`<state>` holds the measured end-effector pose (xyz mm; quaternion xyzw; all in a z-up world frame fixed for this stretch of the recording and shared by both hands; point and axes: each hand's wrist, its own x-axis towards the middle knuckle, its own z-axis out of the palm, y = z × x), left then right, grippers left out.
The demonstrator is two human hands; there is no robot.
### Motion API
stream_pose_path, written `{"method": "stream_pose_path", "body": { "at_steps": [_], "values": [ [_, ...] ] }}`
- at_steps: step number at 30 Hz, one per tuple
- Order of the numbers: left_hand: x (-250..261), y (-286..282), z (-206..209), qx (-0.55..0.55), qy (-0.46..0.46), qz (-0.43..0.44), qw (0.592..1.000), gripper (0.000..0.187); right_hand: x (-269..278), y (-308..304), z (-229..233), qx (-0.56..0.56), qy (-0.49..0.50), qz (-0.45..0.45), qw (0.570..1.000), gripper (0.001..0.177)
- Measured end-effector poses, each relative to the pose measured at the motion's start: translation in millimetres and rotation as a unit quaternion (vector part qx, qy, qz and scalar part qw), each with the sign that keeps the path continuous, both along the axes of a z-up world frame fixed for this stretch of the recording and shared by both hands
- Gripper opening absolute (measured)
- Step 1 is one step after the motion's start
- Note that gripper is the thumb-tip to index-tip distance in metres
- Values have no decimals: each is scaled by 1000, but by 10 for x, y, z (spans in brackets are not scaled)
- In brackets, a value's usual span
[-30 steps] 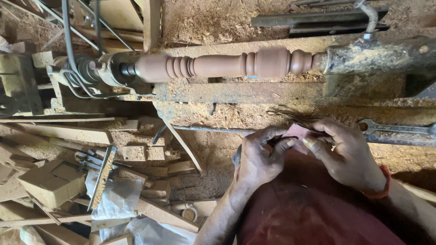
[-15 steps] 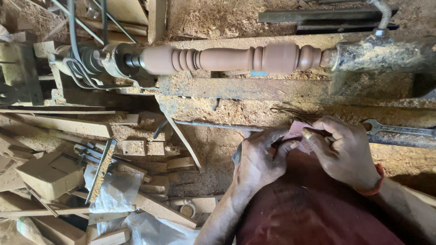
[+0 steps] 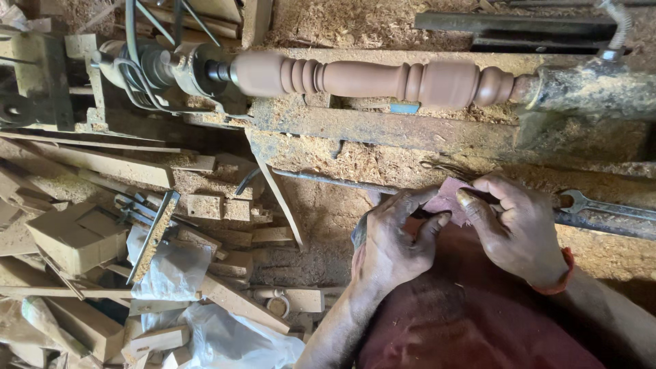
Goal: The person sands a rotating wooden spindle on a lathe using a piece of sandpaper held by hand.
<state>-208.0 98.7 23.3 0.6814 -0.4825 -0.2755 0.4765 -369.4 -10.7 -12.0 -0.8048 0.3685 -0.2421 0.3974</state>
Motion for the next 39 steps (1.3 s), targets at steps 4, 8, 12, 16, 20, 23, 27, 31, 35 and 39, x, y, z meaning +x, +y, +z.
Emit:
{"method": "stream_pose_path", "body": {
  "at_steps": [4,8,12,16,20,23,27,31,35,39],
  "values": [
    [32,16,55,12,37,0,999,45,27,24,-12,-7,23,-2,1000,12],
    [48,7,95,7,63,-10,998,47,54,52,-14,-30,8,11,999,15],
    [35,-36,51,-12,54,-4,998,50,67,42,-5,-48,-8,15,999,15],
    [0,-60,-37,-5,75,19,997,55,70,30,4,-37,-8,13,999,14],
    [8,-52,-84,-1,93,23,995,53,65,16,4,-7,-22,20,1000,14],
    [33,-75,-106,8,105,24,994,46,75,-5,-23,34,-13,20,999,20],
    [88,-98,-92,10,145,10,989,45,134,-30,-13,84,28,7,996,21],
    [192,-144,-101,2,159,-13,987,48,269,37,73,-79,-54,-35,995,18],
    [340,-280,-140,-13,250,-35,967,42,462,47,148,-116,-78,-59,989,28],
    [536,-457,-202,-53,203,-48,977,37,646,11,166,-184,1,-70,980,46]
  ]
}}
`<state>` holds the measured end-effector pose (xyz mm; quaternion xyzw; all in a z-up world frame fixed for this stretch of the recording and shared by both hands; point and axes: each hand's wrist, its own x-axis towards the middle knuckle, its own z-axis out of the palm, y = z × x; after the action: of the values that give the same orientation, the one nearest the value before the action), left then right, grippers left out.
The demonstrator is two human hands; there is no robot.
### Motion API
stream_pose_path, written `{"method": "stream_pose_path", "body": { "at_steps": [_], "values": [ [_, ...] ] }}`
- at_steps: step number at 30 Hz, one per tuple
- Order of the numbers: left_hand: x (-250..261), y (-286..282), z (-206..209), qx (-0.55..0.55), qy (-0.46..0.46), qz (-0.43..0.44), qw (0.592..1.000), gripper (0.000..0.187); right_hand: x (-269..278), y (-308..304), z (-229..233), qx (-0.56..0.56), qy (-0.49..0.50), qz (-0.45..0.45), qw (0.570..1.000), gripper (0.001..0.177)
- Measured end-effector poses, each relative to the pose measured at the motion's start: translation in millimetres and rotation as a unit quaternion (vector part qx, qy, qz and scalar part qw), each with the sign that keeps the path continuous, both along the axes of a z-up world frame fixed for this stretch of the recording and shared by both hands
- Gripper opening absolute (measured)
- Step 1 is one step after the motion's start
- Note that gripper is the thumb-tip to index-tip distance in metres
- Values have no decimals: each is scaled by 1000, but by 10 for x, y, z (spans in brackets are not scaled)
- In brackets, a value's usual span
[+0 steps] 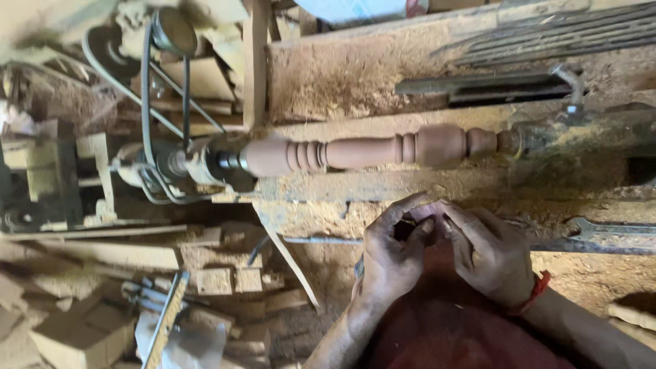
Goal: The person sands a rotating wooden spindle on a lathe using a piece of sandpaper held by hand.
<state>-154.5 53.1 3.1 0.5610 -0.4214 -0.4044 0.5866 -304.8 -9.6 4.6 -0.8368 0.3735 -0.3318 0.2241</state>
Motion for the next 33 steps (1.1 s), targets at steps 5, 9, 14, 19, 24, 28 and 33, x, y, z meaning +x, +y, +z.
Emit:
{"method": "stream_pose_path", "body": {
  "at_steps": [5,9,14,19,24,28,33],
  "values": [
    [402,-245,-92,-8,-53,-14,998,22,303,-64,-32,0,64,13,998,59],
    [654,-421,-102,2,-76,-54,996,20,562,-57,-58,1,113,-35,993,59],
    [776,-573,-27,57,-27,-76,995,19,763,-19,-116,-44,161,-110,980,60],
    [962,-743,11,104,-63,-97,988,19,911,-43,-300,-12,252,-116,961,58],
    [1157,-882,17,92,-130,-162,974,27,984,-61,-467,-49,256,-129,957,57],
    [1259,-1046,-3,23,-204,-195,959,29,1058,-132,-543,-88,254,-160,950,53],
    [1365,-1223,-108,-66,-301,-246,919,35,1089,-188,-588,-140,254,-174,941,53]
  ]
}}
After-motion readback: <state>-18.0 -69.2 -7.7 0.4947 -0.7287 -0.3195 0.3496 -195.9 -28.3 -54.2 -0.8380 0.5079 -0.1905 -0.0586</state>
